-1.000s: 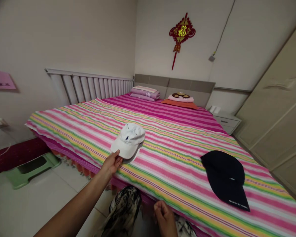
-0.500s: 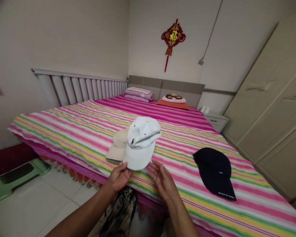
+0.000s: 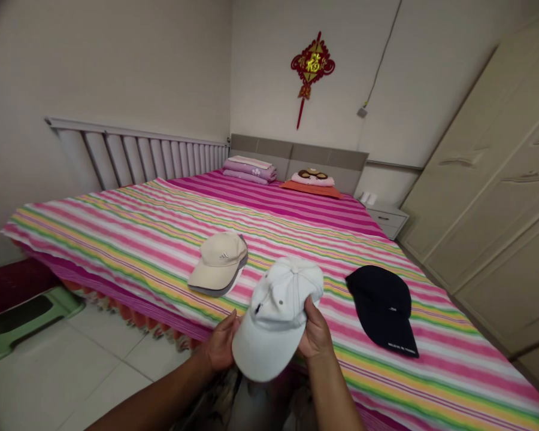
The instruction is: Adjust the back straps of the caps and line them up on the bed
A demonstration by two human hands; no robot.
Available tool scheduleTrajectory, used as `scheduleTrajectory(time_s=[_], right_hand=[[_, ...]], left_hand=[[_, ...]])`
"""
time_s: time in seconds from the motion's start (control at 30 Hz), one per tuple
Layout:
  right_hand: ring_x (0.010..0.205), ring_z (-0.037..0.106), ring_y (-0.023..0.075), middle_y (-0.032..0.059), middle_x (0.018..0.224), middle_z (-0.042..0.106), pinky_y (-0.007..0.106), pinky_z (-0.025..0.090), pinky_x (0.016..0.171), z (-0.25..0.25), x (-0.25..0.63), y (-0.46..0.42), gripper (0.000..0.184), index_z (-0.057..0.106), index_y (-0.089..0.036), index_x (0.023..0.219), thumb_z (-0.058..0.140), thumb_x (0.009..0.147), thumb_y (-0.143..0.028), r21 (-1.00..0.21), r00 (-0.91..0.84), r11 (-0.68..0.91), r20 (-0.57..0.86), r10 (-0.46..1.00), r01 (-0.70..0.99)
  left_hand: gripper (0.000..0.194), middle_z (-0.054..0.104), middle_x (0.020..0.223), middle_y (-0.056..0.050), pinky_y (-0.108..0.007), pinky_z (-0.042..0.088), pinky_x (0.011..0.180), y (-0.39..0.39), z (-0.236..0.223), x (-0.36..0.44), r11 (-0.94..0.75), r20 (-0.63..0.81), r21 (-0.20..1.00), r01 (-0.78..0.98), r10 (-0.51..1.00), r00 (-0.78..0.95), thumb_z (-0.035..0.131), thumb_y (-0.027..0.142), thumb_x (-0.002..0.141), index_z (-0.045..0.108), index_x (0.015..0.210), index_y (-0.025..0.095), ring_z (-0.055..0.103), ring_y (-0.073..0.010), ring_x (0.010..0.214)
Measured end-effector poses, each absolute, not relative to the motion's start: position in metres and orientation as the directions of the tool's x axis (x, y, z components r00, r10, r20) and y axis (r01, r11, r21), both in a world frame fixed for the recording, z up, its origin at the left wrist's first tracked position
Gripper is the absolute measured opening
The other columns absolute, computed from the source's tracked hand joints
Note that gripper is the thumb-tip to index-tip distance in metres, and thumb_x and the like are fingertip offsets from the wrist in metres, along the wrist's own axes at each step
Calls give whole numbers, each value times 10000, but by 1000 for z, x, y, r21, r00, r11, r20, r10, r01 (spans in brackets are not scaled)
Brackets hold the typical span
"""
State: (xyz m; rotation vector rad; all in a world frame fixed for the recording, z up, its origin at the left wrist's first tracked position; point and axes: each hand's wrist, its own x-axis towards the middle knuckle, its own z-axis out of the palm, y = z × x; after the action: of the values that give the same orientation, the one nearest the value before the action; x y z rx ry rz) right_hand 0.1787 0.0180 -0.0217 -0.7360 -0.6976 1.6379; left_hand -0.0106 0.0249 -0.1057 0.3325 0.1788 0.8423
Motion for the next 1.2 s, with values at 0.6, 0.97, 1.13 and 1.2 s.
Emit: scheduleTrajectory(time_s=[0.6, 0.97, 1.13, 1.2], right_hand=[[1085, 504, 320, 128, 792, 703, 493, 347, 928, -65, 209, -20, 434, 646, -220, 661, 652, 485, -617, -810, -93, -216, -198, 976, -545], [822, 618, 313, 120, 648, 678, 433, 461, 737, -47, 199, -36, 556, 667, -185, 664, 561, 508, -708, -824, -134, -259, -221, 966, -504], [505, 522, 134, 10, 562, 581, 231, 412, 490, -35, 194, -37, 314, 622, -173, 636, 765, 444, -377, -815, -261, -255, -133, 956, -519], [515, 493, 113, -9, 579, 546, 214, 386, 495, -27, 192, -37, 253, 595, -178, 641, 754, 473, -282, -807, -277, -216, -68, 959, -550]], left_hand=[[220, 682, 780, -79, -412, 434, 819, 44, -38, -16, 454, -112, 519, -724, 876, 468, 581, 163, 710, 607, 924, 115, 612, -271, 876], [116, 589, 508, -39, -244, 405, 495, 32, -12, -26, 407, -27, 655, -637, 855, 518, 591, 181, 691, 612, 623, 89, 534, -136, 433], [91, 589, 500, -51, -208, 356, 448, 30, -7, -28, 392, 55, 755, -526, 761, 646, 653, 141, 572, 632, 610, 61, 504, -113, 414], [149, 607, 542, -50, -202, 371, 456, 30, -4, -28, 381, 54, 785, -489, 743, 667, 673, 121, 520, 637, 652, 62, 519, -112, 440]])
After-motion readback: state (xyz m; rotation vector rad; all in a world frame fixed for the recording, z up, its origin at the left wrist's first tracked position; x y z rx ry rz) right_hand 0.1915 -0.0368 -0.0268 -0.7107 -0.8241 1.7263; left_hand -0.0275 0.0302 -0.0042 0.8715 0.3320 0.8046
